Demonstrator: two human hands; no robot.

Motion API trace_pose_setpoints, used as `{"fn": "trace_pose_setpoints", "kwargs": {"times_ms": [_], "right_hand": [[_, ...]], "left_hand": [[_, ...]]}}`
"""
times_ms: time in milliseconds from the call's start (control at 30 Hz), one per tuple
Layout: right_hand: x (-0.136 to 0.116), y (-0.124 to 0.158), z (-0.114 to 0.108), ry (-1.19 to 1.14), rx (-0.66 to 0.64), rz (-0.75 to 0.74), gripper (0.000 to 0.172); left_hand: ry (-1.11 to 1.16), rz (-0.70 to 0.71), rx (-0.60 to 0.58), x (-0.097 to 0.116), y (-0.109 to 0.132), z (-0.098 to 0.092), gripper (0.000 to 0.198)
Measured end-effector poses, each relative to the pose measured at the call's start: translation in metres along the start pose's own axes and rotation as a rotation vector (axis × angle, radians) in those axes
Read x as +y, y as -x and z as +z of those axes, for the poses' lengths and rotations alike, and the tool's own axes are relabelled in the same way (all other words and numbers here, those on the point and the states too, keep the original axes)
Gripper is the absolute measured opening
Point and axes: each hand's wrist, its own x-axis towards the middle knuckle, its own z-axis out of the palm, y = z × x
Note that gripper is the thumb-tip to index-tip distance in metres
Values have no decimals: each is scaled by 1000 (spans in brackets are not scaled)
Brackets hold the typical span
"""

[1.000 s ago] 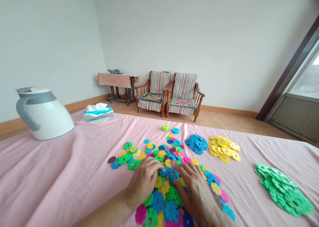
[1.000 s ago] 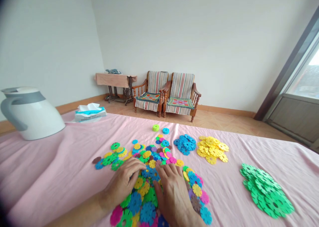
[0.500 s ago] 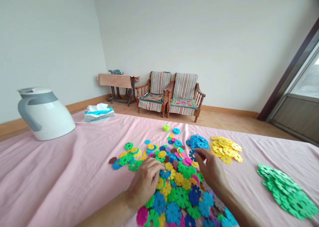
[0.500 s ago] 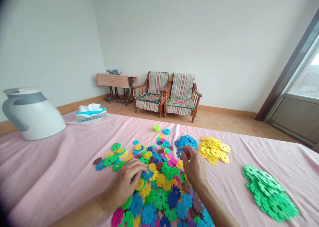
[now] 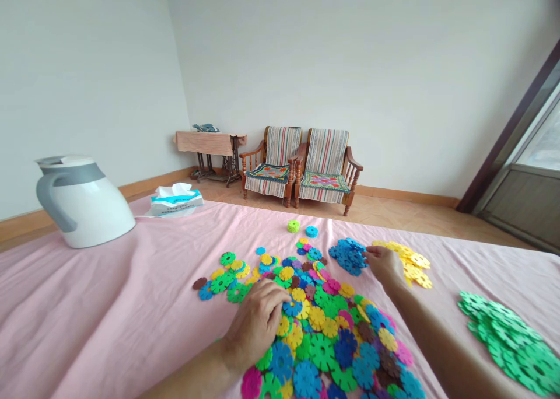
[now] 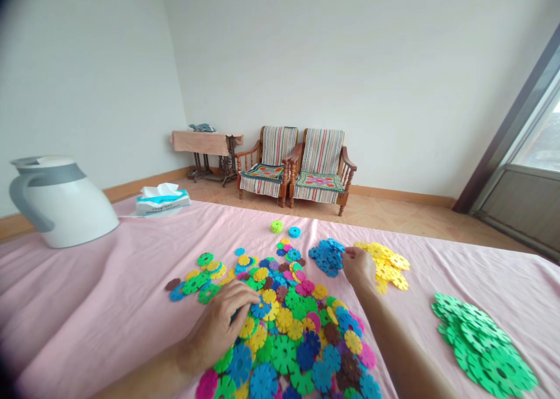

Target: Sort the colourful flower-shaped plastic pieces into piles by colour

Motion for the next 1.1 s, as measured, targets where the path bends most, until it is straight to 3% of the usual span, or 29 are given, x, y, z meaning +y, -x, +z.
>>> {"fn": "trace_pose_setpoints", "kwargs": {"times_ms": [133, 300, 433, 533, 733, 900, 1000, 1100], "right_hand": [[-8, 31, 2, -10, 27, -181, 22], [-33, 99, 18, -104, -189, -527, 17], [-57, 146, 15, -73, -310, -929, 24], [-68, 161, 14, 80, -318, -1062, 34], [-63, 163, 26, 277, -288, -1096, 19], [-57, 169, 26, 192, -197, -1096, 23], [-54, 159, 22, 43, -119, -972, 24], [-44, 126, 16, -77, -9, -696, 22]], "left_hand": [[15, 5, -4, -1, 0, 0, 27], [45, 4, -6, -3, 1, 0, 30], [28, -38, 61, -2, 1, -2, 31], [-6, -52, 105, -2, 0, -4, 31], [-37, -71, 106, -4, -2, -3, 30], [-36, -78, 104, -4, -1, -3, 28], [-31, -73, 110, -4, -1, -4, 28], [-37, -66, 130, -4, -1, -4, 27]]}}
